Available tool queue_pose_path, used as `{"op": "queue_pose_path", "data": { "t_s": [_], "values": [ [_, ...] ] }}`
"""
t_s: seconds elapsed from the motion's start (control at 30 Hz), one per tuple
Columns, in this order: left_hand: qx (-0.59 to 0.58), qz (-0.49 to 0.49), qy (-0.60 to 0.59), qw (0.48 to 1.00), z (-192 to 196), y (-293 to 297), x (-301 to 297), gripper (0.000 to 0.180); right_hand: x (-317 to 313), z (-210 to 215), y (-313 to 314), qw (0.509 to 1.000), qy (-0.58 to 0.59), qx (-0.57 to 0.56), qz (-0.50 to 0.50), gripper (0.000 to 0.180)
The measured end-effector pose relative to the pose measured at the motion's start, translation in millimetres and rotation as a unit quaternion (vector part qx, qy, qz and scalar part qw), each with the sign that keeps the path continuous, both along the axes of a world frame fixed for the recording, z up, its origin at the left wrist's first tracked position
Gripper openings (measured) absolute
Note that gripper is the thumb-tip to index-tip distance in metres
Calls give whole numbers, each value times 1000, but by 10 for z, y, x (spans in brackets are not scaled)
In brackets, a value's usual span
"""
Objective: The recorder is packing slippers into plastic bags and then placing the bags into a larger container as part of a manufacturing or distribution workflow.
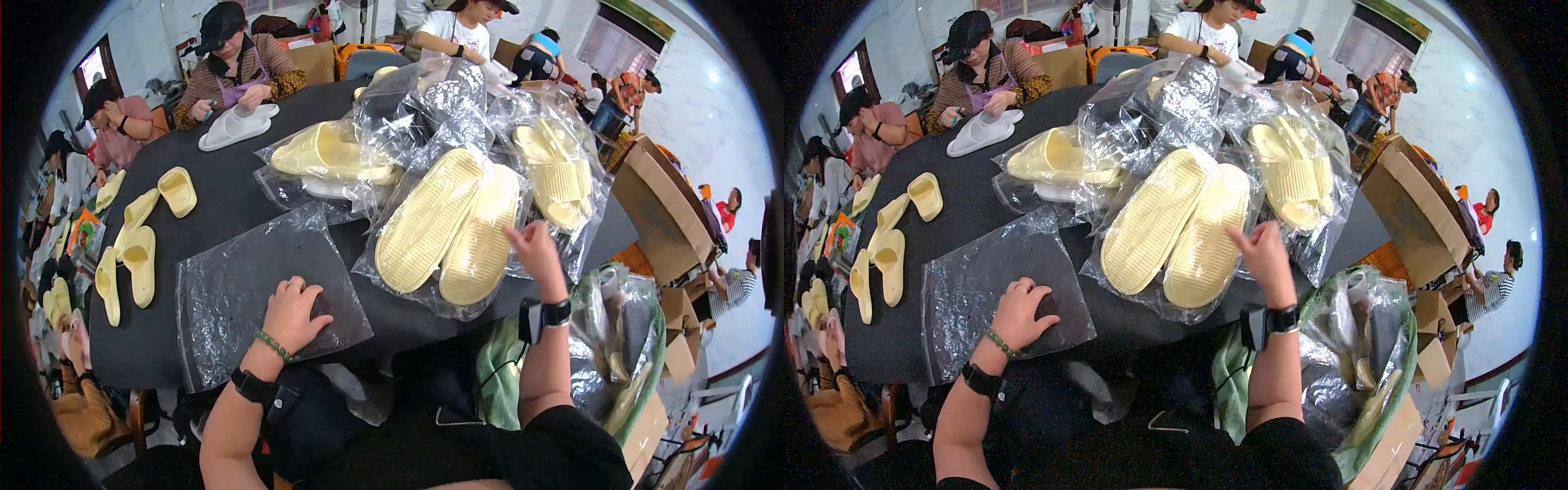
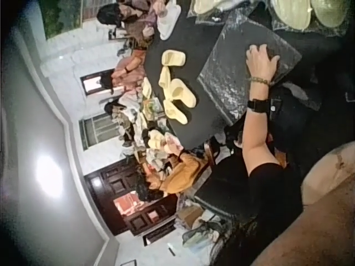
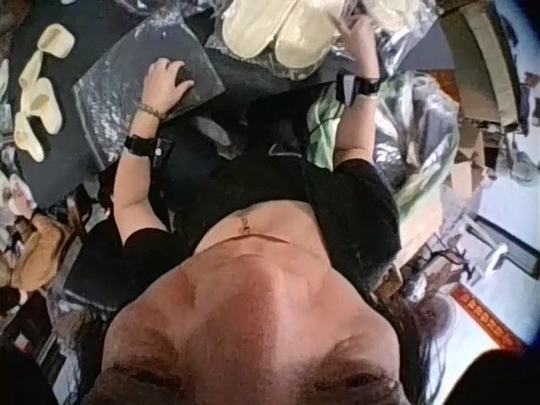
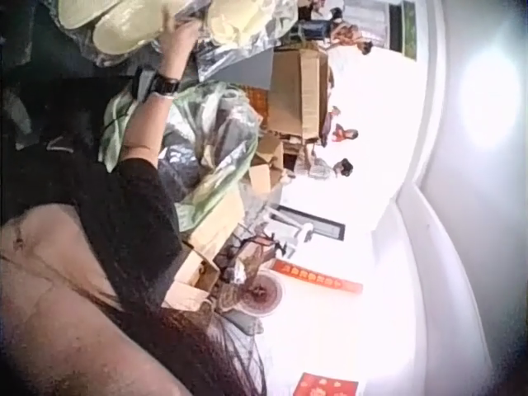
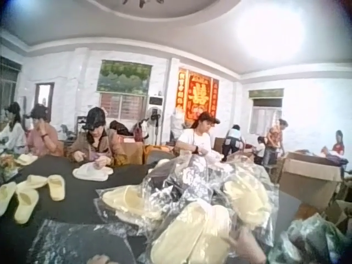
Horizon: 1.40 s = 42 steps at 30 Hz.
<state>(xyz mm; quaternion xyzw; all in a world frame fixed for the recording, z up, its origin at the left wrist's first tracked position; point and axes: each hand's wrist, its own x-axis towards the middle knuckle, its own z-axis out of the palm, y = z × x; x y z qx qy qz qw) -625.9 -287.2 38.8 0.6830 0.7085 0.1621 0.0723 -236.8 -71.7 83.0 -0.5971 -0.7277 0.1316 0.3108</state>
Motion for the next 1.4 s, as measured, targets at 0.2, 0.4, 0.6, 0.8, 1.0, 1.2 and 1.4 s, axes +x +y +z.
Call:
{"op": "queue_pose_path", "data": {
  "t_s": [0.2,0.4,0.6,0.8,1.0,1.2,1.4],
  "values": [
    [15,13,4,1000,12,-74,-54,51,-221,-228,-241,957,205,-204,28,59],
    [7,9,12,1000,32,-15,-8,50,-212,283,-396,860,470,-144,137,6],
    [-1,11,21,1000,-39,-95,-46,50,-713,983,-710,834,502,-41,225,9],
    [16,7,24,1000,-103,-84,-30,52,-1333,1508,-1122,827,382,227,345,18],
    [-8,10,23,1000,-66,-157,-80,53,-2215,1561,-1294,654,82,428,618,17],
    [-21,-107,34,993,508,-760,287,53,-2785,239,-1276,698,-76,234,673,17],
    [55,-6,-253,966,966,-1382,-65,23,-2891,-400,-1515,711,-65,71,696,16]
  ]
}}
